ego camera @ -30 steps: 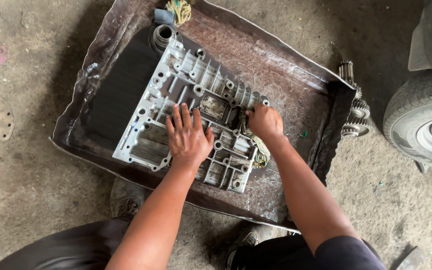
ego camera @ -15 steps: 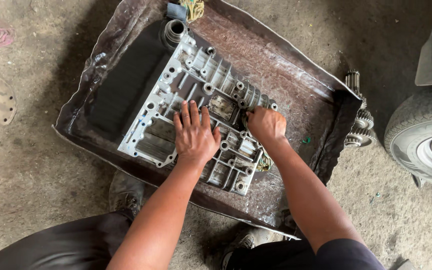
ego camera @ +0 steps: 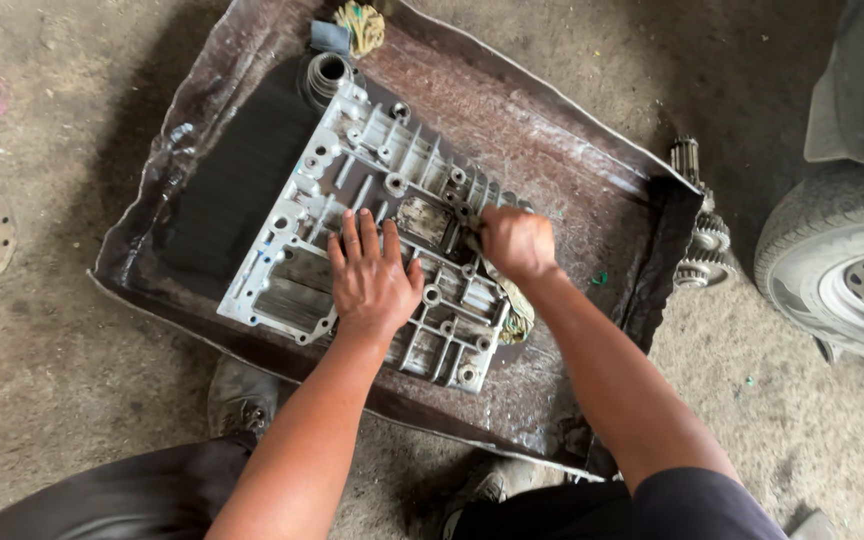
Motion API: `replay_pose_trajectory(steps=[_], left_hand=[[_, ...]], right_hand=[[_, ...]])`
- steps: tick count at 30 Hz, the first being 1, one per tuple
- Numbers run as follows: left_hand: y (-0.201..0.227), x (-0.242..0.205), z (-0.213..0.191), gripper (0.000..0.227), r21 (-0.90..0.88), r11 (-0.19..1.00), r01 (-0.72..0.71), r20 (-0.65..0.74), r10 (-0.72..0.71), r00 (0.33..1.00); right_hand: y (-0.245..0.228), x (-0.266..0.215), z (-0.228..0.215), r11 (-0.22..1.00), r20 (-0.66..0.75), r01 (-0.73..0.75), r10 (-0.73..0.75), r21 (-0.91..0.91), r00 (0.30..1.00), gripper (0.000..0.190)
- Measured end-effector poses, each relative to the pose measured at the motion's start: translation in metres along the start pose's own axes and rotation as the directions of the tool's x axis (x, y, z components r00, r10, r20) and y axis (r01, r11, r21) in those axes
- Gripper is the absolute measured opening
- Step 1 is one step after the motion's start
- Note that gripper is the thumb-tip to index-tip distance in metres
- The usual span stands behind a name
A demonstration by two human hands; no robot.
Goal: The person cleans a metal mechanical casing by picking out debris with their fingers and wiping the surfaces with a cloth.
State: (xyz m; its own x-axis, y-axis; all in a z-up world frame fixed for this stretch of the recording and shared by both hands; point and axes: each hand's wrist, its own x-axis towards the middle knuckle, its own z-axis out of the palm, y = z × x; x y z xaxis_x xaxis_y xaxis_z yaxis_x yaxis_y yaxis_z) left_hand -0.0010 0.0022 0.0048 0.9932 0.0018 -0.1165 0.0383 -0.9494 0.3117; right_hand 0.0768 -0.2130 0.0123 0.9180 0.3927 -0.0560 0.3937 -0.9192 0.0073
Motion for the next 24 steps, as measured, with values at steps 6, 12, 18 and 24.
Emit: replay_pose_trajectory(steps=[6, 12, 18, 24], left_hand=[[-0.001, 0.002, 0.004, 0.071, 0.002, 1.0, 0.009, -0.004, -0.009, 1.0], [0.001, 0.0, 0.0, 0.071, 0.015, 1.0, 0.005, -0.003, -0.005, 1.0], [0.0, 0.005, 0.006, 0.071, 0.002, 1.0, 0.005, -0.018, -0.005, 1.0], [0.0, 0.004, 0.007, 0.07, 0.009, 1.0, 0.002, -0.05, -0.002, 0.999]], right_hand=[[-0.01, 0.003, 0.051, 0.99, -0.151, -0.143, 0.143, 0.017, 0.978, 0.008], [-0.007, -0.006, 0.024, 0.98, -0.027, 0.141, -0.138, 0.139, 0.99, 0.01], [-0.009, -0.006, -0.008, 0.967, 0.149, -0.202, 0.179, 0.154, 0.972, 0.019], [-0.011, 0.0, 0.034, 0.96, -0.22, -0.185, 0.23, 0.209, 0.948, 0.008]])
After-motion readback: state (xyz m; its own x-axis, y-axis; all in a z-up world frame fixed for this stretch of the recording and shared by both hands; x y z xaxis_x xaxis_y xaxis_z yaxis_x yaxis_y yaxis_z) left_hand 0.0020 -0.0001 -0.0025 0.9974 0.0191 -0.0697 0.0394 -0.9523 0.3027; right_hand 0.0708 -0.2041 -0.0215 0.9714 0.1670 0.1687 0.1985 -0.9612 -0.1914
